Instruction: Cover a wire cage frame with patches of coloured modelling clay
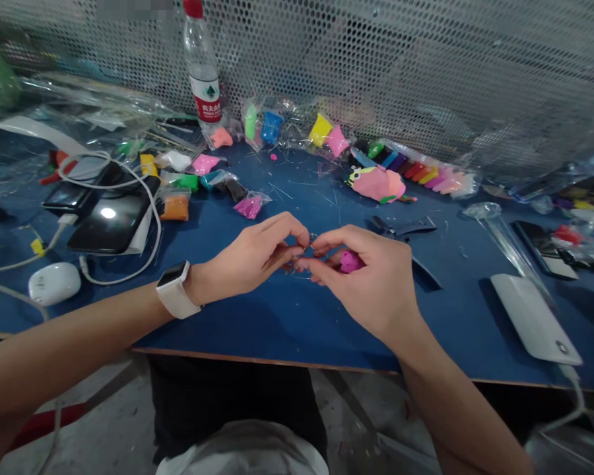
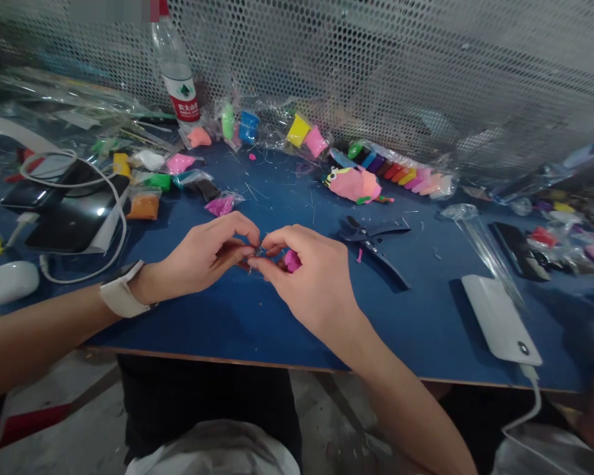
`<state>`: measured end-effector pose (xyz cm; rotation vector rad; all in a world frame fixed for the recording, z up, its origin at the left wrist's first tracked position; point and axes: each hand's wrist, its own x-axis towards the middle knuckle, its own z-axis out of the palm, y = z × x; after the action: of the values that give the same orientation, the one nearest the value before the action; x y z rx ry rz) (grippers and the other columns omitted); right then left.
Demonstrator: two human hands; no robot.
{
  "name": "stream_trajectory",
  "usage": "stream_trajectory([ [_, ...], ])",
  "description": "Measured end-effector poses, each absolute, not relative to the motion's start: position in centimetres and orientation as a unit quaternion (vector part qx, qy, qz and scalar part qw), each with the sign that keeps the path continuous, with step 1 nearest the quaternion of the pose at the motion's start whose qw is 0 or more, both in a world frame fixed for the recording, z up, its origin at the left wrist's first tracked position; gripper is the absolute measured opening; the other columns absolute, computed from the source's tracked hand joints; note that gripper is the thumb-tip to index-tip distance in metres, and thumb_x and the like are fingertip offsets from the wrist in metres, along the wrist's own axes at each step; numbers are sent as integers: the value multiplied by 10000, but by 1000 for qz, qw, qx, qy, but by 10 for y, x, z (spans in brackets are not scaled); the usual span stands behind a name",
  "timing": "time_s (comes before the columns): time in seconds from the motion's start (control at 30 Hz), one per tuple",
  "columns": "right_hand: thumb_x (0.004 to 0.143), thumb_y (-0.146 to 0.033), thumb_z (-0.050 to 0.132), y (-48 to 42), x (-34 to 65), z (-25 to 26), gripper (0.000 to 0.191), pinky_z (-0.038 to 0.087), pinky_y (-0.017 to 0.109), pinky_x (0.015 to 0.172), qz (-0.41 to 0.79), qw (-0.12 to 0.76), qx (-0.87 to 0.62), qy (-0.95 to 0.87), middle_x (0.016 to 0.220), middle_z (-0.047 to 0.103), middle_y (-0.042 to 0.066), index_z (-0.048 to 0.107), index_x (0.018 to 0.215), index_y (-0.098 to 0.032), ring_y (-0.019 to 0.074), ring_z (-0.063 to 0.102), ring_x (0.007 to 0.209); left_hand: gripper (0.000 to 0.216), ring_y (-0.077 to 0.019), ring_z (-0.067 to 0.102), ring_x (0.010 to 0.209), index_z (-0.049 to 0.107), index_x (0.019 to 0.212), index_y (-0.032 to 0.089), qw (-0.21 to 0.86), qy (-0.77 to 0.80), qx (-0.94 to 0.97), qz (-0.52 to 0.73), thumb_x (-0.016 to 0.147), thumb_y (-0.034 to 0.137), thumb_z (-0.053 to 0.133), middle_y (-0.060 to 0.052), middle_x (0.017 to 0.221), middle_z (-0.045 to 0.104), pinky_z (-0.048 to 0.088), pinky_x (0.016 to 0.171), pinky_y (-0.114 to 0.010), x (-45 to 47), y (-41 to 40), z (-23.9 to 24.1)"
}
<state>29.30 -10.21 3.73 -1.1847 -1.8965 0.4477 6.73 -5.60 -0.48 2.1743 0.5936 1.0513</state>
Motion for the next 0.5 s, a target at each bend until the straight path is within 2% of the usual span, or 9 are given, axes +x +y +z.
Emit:
stream_trajectory([
  [0.17, 937, -206, 927, -100, 294, 32, 152, 618, 339, 666, 175, 411, -459, -768, 852, 827, 12, 787, 902, -258, 223, 803, 758, 83, -127, 749, 822, 589, 1162, 228, 328, 226, 832, 385, 1202, 287, 546, -63, 1161, 673, 673, 734, -257, 67, -55, -8],
  [0.37, 925, -169, 931, -96, 295, 29, 192, 613, 340, 698, 195, 406, -449, -772, 797, 794, -7, 767, 876, -256, 212, 784, 740, 63, -123, 769, 833, 583, 1169, 230, 349, 219, 827, 382, 1200, 258, 536, -61, 1181, 658, 677, 733, -250, 66, -52, -12],
  [0.5, 941, -205, 932, -92, 297, 26, 193, 605, 343, 700, 214, 404, -438, -774, 798, 789, -3, 760, 869, -255, 214, 778, 739, 60, -124, 772, 842, 573, 1162, 229, 349, 209, 832, 378, 1202, 256, 537, -57, 1164, 637, 675, 740, -254, 66, -50, -13],
])
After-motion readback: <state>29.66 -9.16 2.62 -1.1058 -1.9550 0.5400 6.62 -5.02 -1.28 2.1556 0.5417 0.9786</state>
